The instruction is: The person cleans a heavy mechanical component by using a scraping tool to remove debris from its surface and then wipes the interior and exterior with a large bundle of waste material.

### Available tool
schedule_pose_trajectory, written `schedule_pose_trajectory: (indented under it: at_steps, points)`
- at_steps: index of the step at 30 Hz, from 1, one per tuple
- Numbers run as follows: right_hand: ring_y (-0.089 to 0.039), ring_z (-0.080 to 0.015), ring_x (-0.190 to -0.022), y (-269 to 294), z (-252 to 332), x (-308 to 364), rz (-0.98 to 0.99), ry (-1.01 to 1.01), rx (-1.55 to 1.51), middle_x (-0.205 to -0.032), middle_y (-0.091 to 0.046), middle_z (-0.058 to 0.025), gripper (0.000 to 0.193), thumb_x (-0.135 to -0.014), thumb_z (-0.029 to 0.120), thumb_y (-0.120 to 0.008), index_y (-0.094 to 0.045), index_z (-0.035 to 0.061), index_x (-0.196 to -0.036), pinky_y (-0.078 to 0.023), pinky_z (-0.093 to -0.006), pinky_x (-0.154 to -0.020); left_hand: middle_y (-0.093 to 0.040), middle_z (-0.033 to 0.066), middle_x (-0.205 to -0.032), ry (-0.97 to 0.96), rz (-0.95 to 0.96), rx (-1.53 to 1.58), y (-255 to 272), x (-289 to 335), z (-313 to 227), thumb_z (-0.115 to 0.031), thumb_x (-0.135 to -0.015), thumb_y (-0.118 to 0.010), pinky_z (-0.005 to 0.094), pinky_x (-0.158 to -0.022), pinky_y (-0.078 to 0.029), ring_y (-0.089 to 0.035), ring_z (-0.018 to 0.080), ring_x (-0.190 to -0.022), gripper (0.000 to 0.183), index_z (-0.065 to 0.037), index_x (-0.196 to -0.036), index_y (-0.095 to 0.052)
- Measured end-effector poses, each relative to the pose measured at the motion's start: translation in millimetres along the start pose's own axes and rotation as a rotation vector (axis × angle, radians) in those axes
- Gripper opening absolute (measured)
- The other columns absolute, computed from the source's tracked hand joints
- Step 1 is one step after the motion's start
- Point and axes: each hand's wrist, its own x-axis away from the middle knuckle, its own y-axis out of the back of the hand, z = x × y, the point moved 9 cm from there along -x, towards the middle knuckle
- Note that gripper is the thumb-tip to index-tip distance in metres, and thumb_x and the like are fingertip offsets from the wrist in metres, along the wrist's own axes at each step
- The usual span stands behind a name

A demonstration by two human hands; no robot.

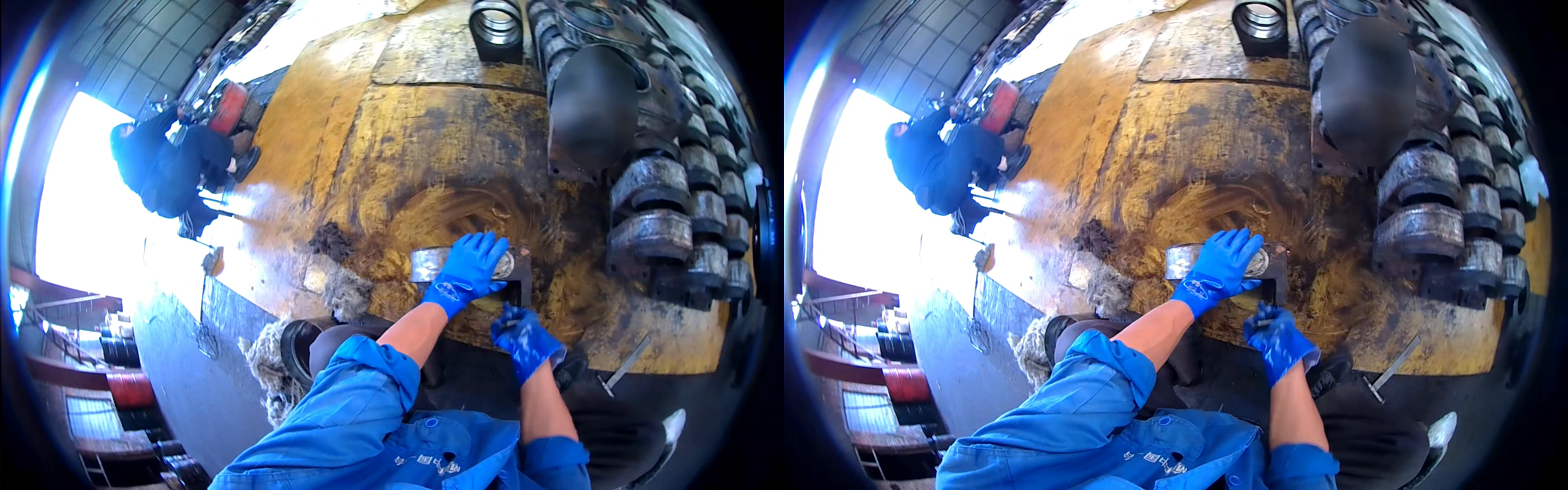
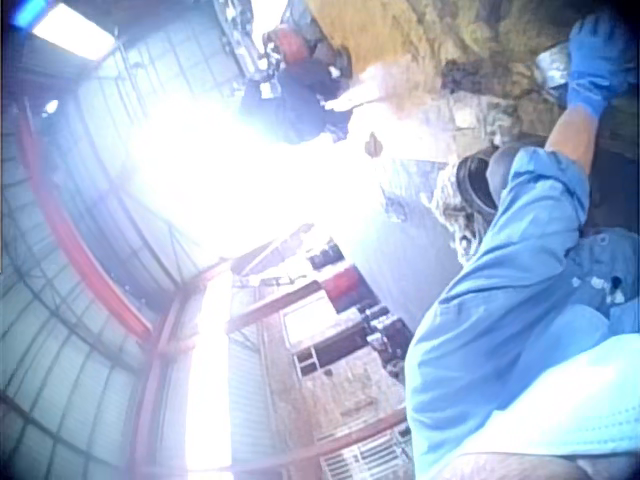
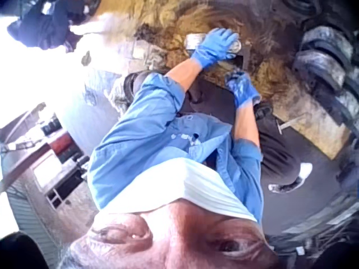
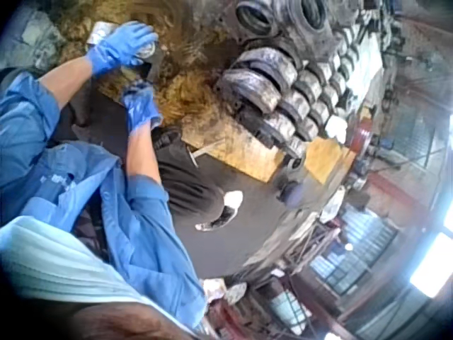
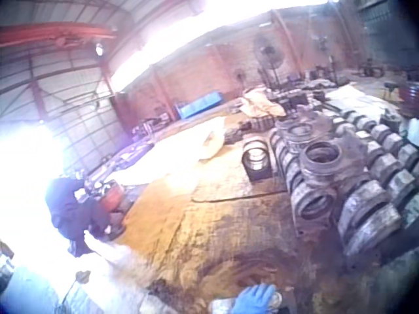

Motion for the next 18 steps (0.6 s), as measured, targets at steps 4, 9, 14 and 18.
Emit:
schedule_pose_trajectory:
  at_steps: [4,9,14,18]
  points:
    - [-0.041,-0.016,-0.048,34.7,-11.9,-6.6,0.071,-0.072,0.04,-0.059,-0.047,0.0022,0.024,-0.095,0.017,-0.048,-0.059,0.0093,-0.115,-0.043,-0.0402,-0.059,-0.056,0.0218,-0.139,0.019,0.022,0.015,0.9,8.5,-1.5,-0.047,-0.07,-0.086,0.0511,-0.109,-0.042,-0.056,0.0391,-0.125,0.093,-0.008,-0.146,-0.048]
    - [-0.039,-0.0184,-0.047,73.9,-9.0,2.8,0.003,-0.051,0.072,-0.06,-0.047,0.0005,0.029,-0.095,0.017,-0.048,-0.058,0.0081,-0.121,-0.04,-0.0409,-0.059,-0.056,0.0199,-0.137,0.02,-0.005,-0.008,7.8,-9.3,-9.3,-0.047,-0.069,-0.087,0.0492,-0.11,-0.041,-0.055,0.0371,-0.125,0.094,-0.008,-0.146,-0.049]
    - [-0.044,-0.0189,-0.054,10.5,6.1,3.8,-0.045,0.079,0.144,-0.059,-0.046,0.0004,0.023,-0.098,0.019,-0.045,-0.063,0.0086,-0.107,-0.038,-0.0416,-0.061,-0.055,0.0196,-0.138,0.037,0.039,-0.025,-3.1,10.7,1.5,-0.047,-0.069,-0.087,0.049,-0.11,-0.041,-0.055,0.0365,-0.126,0.095,-0.009,-0.146,-0.048]
    - [-0.041,-0.018,-0.053,62.2,-4.5,3.3,-0.011,0.05,0.186,-0.06,-0.045,0.0009,0.021,-0.098,0.018,-0.043,-0.062,0.0104,-0.1,-0.038,-0.0414,-0.062,-0.057,0.0201,-0.137,0.022,-0.023,0.002,3.2,-0.1,2.1,-0.047,-0.069,-0.087,0.0492,-0.11,-0.041,-0.056,0.0364,-0.125,0.093,-0.009,-0.145,-0.049]
